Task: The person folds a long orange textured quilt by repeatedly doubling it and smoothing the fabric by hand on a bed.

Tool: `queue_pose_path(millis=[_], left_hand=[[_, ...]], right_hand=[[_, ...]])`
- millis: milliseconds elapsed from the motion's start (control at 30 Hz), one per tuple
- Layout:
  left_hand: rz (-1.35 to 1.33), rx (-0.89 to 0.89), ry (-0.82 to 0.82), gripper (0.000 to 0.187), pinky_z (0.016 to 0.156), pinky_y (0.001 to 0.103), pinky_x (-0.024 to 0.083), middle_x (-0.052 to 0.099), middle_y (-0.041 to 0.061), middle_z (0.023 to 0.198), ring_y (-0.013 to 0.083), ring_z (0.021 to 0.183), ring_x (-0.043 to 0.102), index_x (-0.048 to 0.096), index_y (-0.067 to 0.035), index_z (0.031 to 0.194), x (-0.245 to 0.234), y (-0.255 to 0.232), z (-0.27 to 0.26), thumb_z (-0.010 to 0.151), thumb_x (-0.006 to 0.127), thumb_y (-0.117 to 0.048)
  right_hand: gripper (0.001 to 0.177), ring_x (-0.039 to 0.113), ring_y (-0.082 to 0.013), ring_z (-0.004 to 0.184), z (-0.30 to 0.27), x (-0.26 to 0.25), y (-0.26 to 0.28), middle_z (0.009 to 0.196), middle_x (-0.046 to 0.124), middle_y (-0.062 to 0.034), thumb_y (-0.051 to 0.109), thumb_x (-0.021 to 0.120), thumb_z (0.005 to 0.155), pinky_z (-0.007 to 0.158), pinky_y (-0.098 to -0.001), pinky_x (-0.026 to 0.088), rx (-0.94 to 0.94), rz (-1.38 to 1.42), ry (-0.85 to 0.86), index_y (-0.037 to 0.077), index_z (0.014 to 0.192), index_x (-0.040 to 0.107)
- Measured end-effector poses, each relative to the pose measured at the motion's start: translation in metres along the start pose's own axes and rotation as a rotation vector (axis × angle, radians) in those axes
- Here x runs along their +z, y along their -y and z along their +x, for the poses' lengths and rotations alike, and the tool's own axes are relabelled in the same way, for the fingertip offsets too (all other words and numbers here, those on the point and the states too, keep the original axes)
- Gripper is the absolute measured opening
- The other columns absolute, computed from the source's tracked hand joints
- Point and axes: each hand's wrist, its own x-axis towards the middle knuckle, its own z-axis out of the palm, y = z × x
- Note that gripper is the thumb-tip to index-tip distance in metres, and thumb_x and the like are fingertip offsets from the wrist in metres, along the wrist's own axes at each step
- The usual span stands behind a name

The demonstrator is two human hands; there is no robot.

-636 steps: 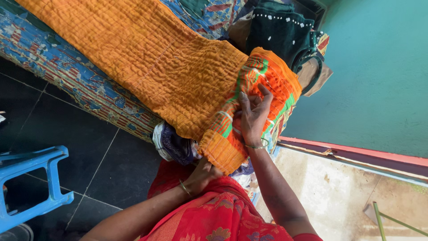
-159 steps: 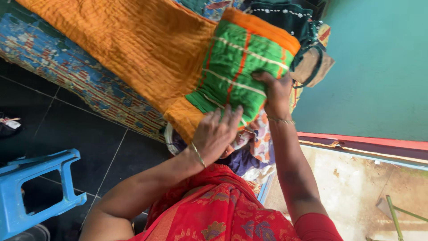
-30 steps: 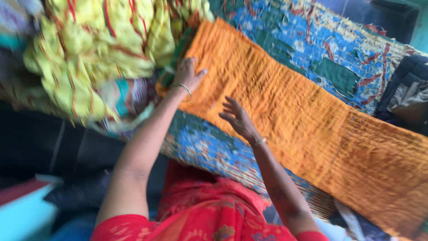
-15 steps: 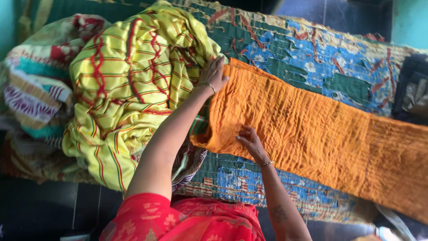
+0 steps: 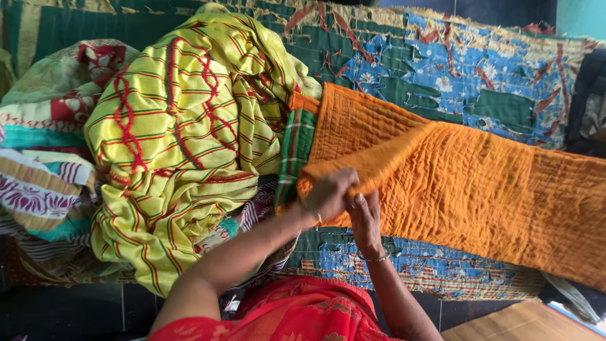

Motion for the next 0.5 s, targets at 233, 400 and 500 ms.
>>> queue_pose_path(millis=[233, 400, 500], left_hand=[[-0.345, -0.358, 0.126, 0.027, 0.064, 0.029, 0.059, 0.074, 0.008, 0.083, 0.0160, 0.072, 0.072, 0.067, -0.007, 0.104, -0.032, 0.019, 0.007, 0.094, 0.076, -0.030], [0.019, -0.585, -0.059, 0.046, 0.074, 0.035, 0.061, 0.073, 0.008, 0.103, 0.0202, 0.090, 0.072, 0.059, -0.007, 0.120, -0.035, 0.139, 0.061, 0.097, 0.069, -0.046], [0.212, -0.679, -0.023, 0.062, 0.081, 0.043, 0.056, 0.066, 0.016, 0.115, 0.0291, 0.101, 0.066, 0.054, -0.003, 0.121, -0.013, 0.174, 0.082, 0.087, 0.079, -0.048]], right_hand=[[0.021, 0.059, -0.0192, 0.081, 0.008, -0.006, 0.031, 0.097, 0.068, -0.0099, 0.009, 0.068, 0.098, 0.071, -0.0326, 0.051, 0.036, -0.293, -0.146, -0.005, 0.114, 0.062], [0.034, 0.074, -0.0213, 0.098, 0.012, 0.012, 0.081, 0.111, 0.073, -0.0133, 0.004, 0.066, 0.087, 0.088, -0.0343, 0.062, 0.091, -0.277, -0.103, -0.002, 0.120, 0.061], [0.039, 0.072, -0.0224, 0.102, 0.014, 0.020, 0.103, 0.116, 0.072, -0.0151, 0.003, 0.067, 0.088, 0.091, -0.0356, 0.060, 0.072, -0.281, -0.042, -0.005, 0.125, 0.060]])
